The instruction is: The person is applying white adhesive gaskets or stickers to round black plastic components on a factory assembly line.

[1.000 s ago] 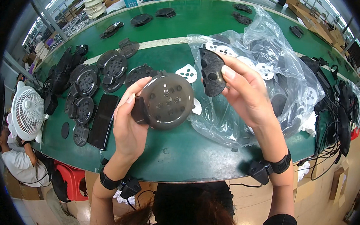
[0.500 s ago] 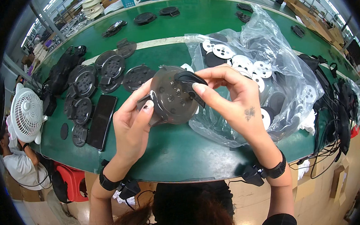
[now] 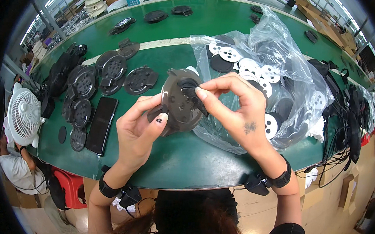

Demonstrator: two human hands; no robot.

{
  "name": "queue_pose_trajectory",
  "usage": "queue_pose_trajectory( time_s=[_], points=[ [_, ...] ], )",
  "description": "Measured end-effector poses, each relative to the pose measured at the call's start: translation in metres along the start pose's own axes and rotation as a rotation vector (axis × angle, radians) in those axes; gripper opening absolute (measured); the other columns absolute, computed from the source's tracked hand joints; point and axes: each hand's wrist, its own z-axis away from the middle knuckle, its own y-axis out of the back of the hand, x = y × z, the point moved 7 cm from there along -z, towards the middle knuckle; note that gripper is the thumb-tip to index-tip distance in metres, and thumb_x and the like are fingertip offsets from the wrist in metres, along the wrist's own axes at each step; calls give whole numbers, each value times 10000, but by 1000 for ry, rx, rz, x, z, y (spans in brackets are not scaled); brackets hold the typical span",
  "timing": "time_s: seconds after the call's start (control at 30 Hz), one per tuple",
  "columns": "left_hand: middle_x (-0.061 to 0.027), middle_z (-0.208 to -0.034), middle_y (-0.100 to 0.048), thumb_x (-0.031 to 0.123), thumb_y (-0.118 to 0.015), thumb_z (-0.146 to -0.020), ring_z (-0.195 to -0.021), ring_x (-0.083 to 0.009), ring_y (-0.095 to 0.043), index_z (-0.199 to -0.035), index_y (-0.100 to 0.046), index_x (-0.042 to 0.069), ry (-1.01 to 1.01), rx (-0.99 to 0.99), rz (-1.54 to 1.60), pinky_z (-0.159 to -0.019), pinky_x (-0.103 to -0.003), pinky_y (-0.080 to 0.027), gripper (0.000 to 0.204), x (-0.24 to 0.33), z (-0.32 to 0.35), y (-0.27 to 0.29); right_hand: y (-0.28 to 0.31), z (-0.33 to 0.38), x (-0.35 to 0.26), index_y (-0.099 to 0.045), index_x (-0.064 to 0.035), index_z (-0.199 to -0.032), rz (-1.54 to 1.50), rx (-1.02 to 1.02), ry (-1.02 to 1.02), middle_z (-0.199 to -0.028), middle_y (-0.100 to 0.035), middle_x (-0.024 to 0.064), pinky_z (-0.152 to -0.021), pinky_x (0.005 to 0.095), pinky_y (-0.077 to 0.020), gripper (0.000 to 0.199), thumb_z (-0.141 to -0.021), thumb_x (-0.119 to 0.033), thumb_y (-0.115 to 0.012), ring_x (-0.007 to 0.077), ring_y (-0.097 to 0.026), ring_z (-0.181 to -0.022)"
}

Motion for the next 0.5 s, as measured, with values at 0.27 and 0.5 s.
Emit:
queue_pose_trajectory(
  time_s=[0.27, 0.5],
  points=[
    [-125, -1134, -494, -101, -554, -814, -1087, -209, -511, -1171, -507, -59, -27, -13, -79, -876, -279, -499, 362, -1, -1, 1, -5, 0, 3, -647, 11, -874, 63, -48, -45, -764, -618, 59, -664, 239, -443, 141, -759, -61, -686, 118, -573, -699],
    [-138, -1146, -514, -8, -532, -871, -1066, -201, -527, -1180, -486, -55, 82, 49, 101, -884, -308, -486, 316, -8, -3, 6, -23, 8, -10, -438, -59, -1259, 461, -204, 73, -1218, -431, 160, -885, 389, -396, 811, -606, -368, -807, 284, -469, -1045]
  ],
)
